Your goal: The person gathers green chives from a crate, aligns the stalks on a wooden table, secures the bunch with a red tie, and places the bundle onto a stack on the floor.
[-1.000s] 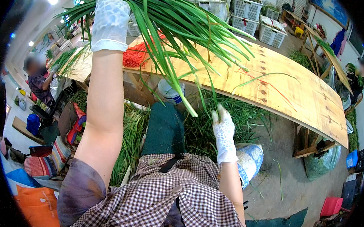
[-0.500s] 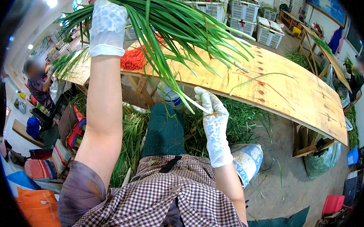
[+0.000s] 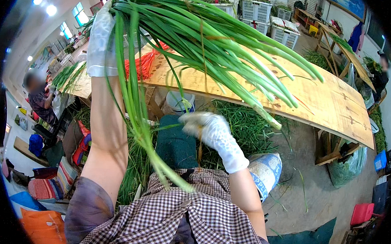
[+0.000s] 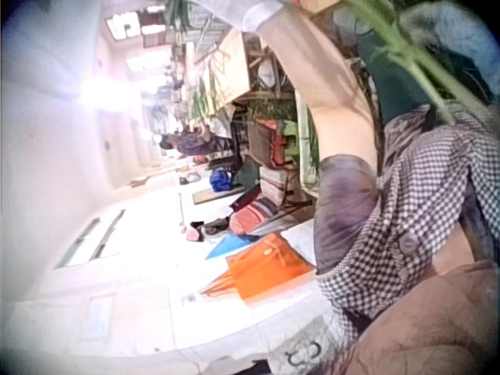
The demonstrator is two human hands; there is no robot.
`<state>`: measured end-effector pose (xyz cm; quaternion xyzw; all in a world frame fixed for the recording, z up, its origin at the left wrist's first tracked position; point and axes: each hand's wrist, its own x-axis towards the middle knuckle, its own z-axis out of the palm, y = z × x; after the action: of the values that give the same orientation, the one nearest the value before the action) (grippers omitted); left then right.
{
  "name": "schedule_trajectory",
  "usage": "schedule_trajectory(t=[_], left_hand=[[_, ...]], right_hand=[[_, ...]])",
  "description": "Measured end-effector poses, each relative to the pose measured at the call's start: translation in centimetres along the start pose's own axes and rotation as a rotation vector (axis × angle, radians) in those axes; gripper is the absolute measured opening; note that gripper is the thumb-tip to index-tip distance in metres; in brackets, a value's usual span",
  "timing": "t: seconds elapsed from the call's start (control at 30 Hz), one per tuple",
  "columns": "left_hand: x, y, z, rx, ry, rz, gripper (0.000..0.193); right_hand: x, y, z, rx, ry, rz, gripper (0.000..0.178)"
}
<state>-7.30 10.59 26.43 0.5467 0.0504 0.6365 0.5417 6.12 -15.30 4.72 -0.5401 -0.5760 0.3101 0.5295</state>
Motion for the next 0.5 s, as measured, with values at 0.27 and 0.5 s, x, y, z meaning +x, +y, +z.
schedule_trajectory(t=[0.27, 0.5], left_hand=[[-0.9, 1.5, 1.6, 0.209, -0.159, 0.187, 0.022], [2.3, 1.3, 2.3, -0.620, 0.247, -0.357, 0.021]], right_hand=[[-0.9, 4.3, -6.1, 0.872, 0.333, -0.060, 0.040], [-3.5, 0.3, -7.2, 0.714, 0.613, -0.304, 0.056]])
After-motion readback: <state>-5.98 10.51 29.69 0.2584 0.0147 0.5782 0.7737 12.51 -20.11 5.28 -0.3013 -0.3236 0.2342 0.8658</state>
